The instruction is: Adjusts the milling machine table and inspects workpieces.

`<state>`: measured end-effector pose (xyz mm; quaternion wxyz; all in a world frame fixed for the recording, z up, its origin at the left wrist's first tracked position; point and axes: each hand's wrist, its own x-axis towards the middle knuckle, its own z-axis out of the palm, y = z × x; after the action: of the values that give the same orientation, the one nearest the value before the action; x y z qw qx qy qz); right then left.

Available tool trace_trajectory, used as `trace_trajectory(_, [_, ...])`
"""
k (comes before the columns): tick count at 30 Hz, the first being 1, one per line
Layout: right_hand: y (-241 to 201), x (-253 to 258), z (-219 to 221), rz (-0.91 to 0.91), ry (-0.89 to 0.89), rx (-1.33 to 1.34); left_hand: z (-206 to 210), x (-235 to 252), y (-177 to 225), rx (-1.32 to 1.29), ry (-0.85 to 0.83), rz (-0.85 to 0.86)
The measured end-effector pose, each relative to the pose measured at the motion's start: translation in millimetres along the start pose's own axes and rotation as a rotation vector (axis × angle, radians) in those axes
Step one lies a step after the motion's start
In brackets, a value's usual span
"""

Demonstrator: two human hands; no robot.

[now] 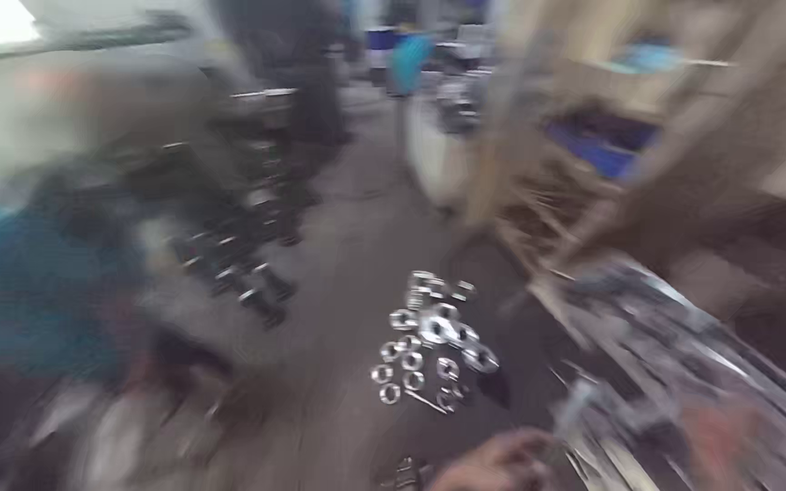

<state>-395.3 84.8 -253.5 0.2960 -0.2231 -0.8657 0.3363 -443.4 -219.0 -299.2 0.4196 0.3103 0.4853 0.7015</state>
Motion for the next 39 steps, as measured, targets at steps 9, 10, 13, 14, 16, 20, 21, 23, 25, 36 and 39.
trace_trajectory(9, [-69, -168, -47, 0.334, -0.083, 0.452, 50, 3, -36, 0.137, -0.422, -0.197])
trace_trajectory(10, [-67, -178, -56, 0.329, -0.018, 0.455, 65, 6, -37, 0.152, -0.443, -0.205])
trace_trajectory(13, [-52, -201, -79, 0.337, 0.153, 0.419, 111, 24, -40, 0.205, -0.458, -0.166])
trace_trajectory(14, [-45, -207, -85, 0.339, 0.210, 0.405, 128, 32, -42, 0.229, -0.433, -0.139])
trace_trajectory(16, [-31, -220, -99, 0.370, 0.273, 0.378, 160, 45, -49, 0.311, -0.356, -0.095])
trace_trajectory(20, [-1, -246, -136, 0.324, 0.394, 0.235, 205, 92, -58, 0.523, -0.216, -0.020])
trace_trajectory(21, [6, -253, -149, 0.310, 0.432, 0.197, 217, 110, -58, 0.585, -0.176, -0.029])
trace_trajectory(23, [22, -265, -179, 0.285, 0.506, 0.099, 240, 160, -57, 0.660, -0.156, -0.060])
trace_trajectory(25, [41, -269, -210, 0.254, 0.592, -0.039, 264, 217, -59, 0.735, -0.162, -0.073])
trace_trajectory(36, [139, -255, -269, 0.212, 0.691, -0.345, 331, 342, -79, 0.932, -0.153, -0.332])
trace_trajectory(39, [149, -259, -266, 0.201, 0.719, -0.312, 336, 341, -82, 0.929, -0.121, -0.359])
